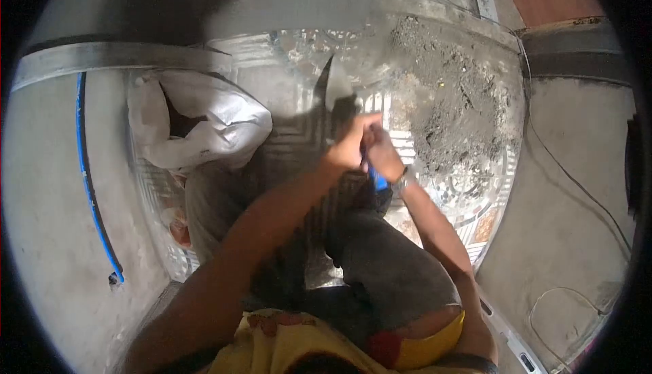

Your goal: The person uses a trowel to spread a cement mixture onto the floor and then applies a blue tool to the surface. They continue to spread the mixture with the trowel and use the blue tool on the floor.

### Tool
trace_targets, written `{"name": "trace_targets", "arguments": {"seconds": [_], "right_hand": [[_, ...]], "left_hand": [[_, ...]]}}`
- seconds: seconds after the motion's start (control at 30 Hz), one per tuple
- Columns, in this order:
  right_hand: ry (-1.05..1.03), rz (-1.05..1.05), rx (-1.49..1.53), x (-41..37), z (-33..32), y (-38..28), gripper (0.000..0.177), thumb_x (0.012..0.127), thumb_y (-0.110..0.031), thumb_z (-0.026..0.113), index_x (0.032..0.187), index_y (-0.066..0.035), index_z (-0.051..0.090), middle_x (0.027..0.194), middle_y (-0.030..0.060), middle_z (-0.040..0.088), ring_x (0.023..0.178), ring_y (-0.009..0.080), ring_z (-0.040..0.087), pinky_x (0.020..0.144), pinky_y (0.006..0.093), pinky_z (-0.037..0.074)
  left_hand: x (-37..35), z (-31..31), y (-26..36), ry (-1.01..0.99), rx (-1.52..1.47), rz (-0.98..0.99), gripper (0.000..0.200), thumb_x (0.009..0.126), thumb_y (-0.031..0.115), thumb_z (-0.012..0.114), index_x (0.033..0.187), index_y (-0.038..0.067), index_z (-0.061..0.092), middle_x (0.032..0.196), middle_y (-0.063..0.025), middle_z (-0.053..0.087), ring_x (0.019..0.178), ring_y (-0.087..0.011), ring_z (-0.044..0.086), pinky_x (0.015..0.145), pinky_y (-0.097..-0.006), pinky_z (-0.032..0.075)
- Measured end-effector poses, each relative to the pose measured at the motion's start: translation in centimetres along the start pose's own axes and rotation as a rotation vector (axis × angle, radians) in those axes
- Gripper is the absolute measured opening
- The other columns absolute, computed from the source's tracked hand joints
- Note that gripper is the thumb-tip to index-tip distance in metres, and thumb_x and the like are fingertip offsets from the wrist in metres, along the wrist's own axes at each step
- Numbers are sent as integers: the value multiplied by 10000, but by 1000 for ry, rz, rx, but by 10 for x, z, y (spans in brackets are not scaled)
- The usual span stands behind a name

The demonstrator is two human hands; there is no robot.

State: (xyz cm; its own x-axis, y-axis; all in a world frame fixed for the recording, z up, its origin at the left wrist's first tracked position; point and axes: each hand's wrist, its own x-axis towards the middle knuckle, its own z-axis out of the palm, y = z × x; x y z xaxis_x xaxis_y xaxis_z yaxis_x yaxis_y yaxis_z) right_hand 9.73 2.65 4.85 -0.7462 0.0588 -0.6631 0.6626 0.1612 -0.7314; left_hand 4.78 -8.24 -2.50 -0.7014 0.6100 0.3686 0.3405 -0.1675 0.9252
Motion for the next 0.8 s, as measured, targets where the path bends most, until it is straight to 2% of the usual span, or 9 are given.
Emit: {"name": "trace_targets", "arguments": {"seconds": [0.03, 0.13, 0.2, 0.3, 0.4, 0.47, 0.7, 0.77, 0.8], "right_hand": [[140, -412, -131, 20, 0, 21, 257, 946, -188, 324, 861, 31, 428, 554, 125, 499, 328, 224, 469, 357, 295, 415], [88, -353, -490, 2, 13, 52, 276, 937, -197, 330, 931, 48, 457, 815, 243, 540, 700, 342, 571, 624, 414, 471], [141, -309, -409, -21, 20, 36, 310, 920, -238, 363, 962, 49, 473, 910, 247, 543, 795, 352, 578, 676, 420, 471], [-138, -332, -406, 0, -5, 30, 287, 920, -178, 387, 918, 99, 461, 767, 201, 511, 688, 303, 566, 578, 387, 469], [44, -385, -525, 8, 4, 34, 217, 822, -140, 482, 925, 51, 492, 769, 223, 538, 725, 299, 570, 608, 382, 469], [60, -343, -474, 7, 19, 56, 244, 822, -159, 463, 953, 45, 491, 831, 249, 549, 759, 361, 554, 645, 430, 445], [82, -452, -464, 16, 18, 25, 181, 870, -99, 416, 950, 51, 477, 692, 149, 581, 563, 242, 610, 446, 319, 474], [384, -741, -627, 7, 29, 22, 182, 875, -122, 418, 953, 24, 492, 692, 131, 589, 564, 235, 606, 408, 317, 450], [305, -670, -557, 5, 30, 25, 201, 884, -142, 403, 961, 24, 485, 678, 134, 581, 555, 238, 598, 404, 327, 447]], "left_hand": [[-2, -2, 10, -37, -145, -347, 900, 587, 477, 765, 1234, -17, 381, 1004, -167, 522, 892, -193, 534, 782, -339, 436], [-26, 14, -7, 42, -461, -622, 389, 761, 317, 617, 980, 5, 540, 847, -74, 572, 762, -131, 538, 710, -287, 429], [-29, 25, 7, 298, -1022, -1331, 220, 841, 242, 530, 833, 36, 606, 747, -24, 581, 718, -105, 536, 688, -260, 423], [-13, 13, 5, 26, -506, -764, 211, 842, 206, 520, 884, 12, 591, 751, -61, 568, 692, -131, 547, 658, -279, 444], [7, 10, 42, 141, -176, -430, 282, 870, 230, 482, 908, -29, 587, 760, -107, 582, 675, -160, 563, 650, -305, 467], [-6, 12, 59, 249, -446, -905, 309, 881, 244, 468, 914, -39, 589, 781, -114, 596, 690, -175, 569, 664, -315, 468], [-18, 3, 11, 178, -109, -269, 264, 791, 137, 581, 970, -54, 553, 797, -106, 591, 754, -173, 579, 714, -329, 465], [-14, 5, 7, 568, -1256, -1249, 216, 799, 91, 567, 975, -34, 553, 751, -120, 579, 733, -204, 584, 719, -343, 462], [-13, 2, 8, 428, -850, -913, 240, 796, 85, 579, 1006, -24, 535, 811, -123, 573, 721, -207, 580, 706, -347, 461]]}}
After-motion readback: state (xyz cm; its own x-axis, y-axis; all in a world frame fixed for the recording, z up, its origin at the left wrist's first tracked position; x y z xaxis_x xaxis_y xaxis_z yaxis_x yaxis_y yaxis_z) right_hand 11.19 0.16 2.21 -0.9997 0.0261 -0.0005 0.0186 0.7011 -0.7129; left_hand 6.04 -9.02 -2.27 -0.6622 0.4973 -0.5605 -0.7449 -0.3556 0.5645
